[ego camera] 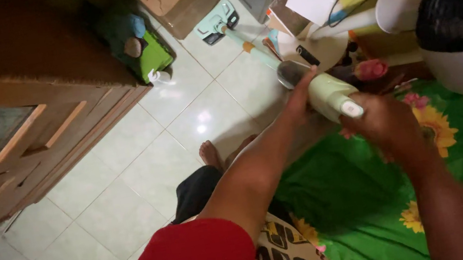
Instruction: Vacuuming the tiled floor in a bedroom and moving objects like a laundry basket and boxes.
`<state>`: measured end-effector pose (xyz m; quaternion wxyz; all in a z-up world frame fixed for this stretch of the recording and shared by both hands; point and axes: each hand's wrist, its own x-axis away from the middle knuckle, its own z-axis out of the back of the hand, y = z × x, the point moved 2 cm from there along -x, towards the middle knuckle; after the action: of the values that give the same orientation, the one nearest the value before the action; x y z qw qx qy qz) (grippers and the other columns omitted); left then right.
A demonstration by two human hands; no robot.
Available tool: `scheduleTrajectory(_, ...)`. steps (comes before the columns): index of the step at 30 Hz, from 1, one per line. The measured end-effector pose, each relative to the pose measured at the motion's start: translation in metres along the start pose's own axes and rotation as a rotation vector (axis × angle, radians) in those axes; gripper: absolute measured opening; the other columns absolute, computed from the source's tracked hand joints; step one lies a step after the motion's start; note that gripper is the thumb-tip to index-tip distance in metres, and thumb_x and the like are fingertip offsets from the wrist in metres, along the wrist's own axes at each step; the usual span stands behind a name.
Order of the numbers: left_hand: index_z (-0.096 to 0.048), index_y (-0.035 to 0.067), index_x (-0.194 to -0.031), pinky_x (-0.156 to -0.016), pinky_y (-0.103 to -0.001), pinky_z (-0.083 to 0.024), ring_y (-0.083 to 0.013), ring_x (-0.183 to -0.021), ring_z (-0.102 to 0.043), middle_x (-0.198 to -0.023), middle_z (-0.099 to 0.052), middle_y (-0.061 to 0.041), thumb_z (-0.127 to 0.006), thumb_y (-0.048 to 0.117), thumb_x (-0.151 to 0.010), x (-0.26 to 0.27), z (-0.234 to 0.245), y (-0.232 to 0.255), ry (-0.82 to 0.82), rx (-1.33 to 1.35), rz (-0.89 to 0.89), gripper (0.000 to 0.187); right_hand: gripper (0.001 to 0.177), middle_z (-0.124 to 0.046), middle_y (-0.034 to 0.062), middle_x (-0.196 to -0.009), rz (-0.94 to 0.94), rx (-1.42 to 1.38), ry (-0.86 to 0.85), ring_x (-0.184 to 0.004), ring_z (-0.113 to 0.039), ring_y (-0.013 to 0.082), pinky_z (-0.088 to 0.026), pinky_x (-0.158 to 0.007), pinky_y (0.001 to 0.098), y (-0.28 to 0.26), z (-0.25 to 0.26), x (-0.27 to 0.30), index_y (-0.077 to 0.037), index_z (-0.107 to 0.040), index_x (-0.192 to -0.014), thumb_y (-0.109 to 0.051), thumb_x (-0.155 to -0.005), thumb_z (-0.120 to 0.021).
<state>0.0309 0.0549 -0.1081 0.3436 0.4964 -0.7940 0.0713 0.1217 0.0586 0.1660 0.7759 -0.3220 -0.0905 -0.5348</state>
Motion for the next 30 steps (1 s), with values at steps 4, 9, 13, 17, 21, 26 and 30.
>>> scheduleTrajectory(4,-0.066,0.016,-0.116,-0.086,-0.049,-0.056,-0.0324,-0.095,-0.067,-0.108,-0.07,-0.012,-0.062,0.067,-0.086,-0.017,-0.003,0.003,-0.103,0.173,0.103,0.059,0.037,-0.075,0.0184,-0.092,0.053,0.023,-0.038,-0.081,-0.074,0.0365,-0.055,-0.074,0.048,0.02,0.004,-0.024,-0.011,-0.074,-0.112,-0.033,-0.082,-0.07)
scheduleTrajectory(9,-0.067,0.02,-0.12,-0.082,-0.045,-0.053,-0.0232,-0.097,-0.067,-0.109,-0.071,-0.004,-0.064,0.059,-0.087,0.033,-0.01,0.042,0.335,-0.041,-0.054,0.051,0.046,-0.074,0.0206,-0.093,0.23,-0.054,-0.132,-0.082,-0.075,0.0366,-0.056,-0.076,0.0463,0.001,0.008,-0.035,-0.007,-0.07,-0.119,-0.025,-0.077,-0.072)
scheduleTrajectory(13,-0.066,0.02,-0.119,-0.071,-0.045,-0.045,-0.0248,-0.09,-0.064,-0.105,-0.069,-0.005,-0.059,0.062,-0.087,0.03,0.015,0.031,0.275,-0.115,-0.099,0.054,0.043,-0.074,0.022,-0.094,0.321,0.044,-0.108,-0.083,-0.073,0.0387,-0.056,-0.076,0.0473,-0.027,0.006,-0.023,-0.007,-0.072,-0.116,-0.026,-0.077,-0.073)
scheduleTrajectory(17,-0.066,0.014,-0.123,-0.09,-0.041,-0.053,-0.0259,-0.102,-0.067,-0.114,-0.071,-0.008,-0.061,0.063,-0.088,0.041,0.041,0.012,0.142,-0.009,-0.148,0.061,0.041,-0.075,0.0219,-0.089,0.142,-0.027,-0.191,-0.077,-0.074,0.0433,-0.059,-0.07,0.0505,-0.021,-0.021,-0.007,-0.012,-0.07,-0.117,-0.029,-0.079,-0.072)
scheduleTrajectory(21,-0.065,0.014,-0.123,-0.094,-0.042,-0.053,-0.0276,-0.103,-0.067,-0.116,-0.07,-0.009,-0.061,0.066,-0.086,0.097,0.04,0.015,0.152,0.093,0.022,0.064,0.03,-0.073,0.0225,-0.089,0.166,0.147,-0.128,-0.086,-0.07,0.0441,-0.055,-0.075,0.0537,-0.046,-0.043,0.018,-0.012,-0.075,-0.103,-0.034,-0.083,-0.07)
scheduleTrajectory(26,-0.063,0.016,-0.123,-0.091,-0.048,-0.053,-0.0278,-0.103,-0.066,-0.114,-0.068,-0.009,-0.063,0.062,-0.086,0.123,0.053,0.029,0.116,0.034,0.108,0.06,0.033,-0.074,0.0204,-0.088,0.053,0.168,0.012,-0.083,-0.071,0.0429,-0.056,-0.074,0.0545,-0.1,-0.061,0.053,-0.015,-0.073,-0.106,-0.038,-0.083,-0.067)
scheduleTrajectory(30,-0.066,0.01,-0.124,-0.085,-0.046,-0.059,-0.0282,-0.097,-0.071,-0.111,-0.073,-0.01,-0.072,0.057,-0.083,0.105,0.07,0.033,0.206,-0.081,0.151,0.062,0.035,-0.076,0.0191,-0.093,-0.236,0.237,0.055,-0.087,-0.073,0.0421,-0.057,-0.074,0.0565,-0.12,-0.082,0.051,-0.018,-0.074,-0.11,-0.042,-0.086,-0.067)
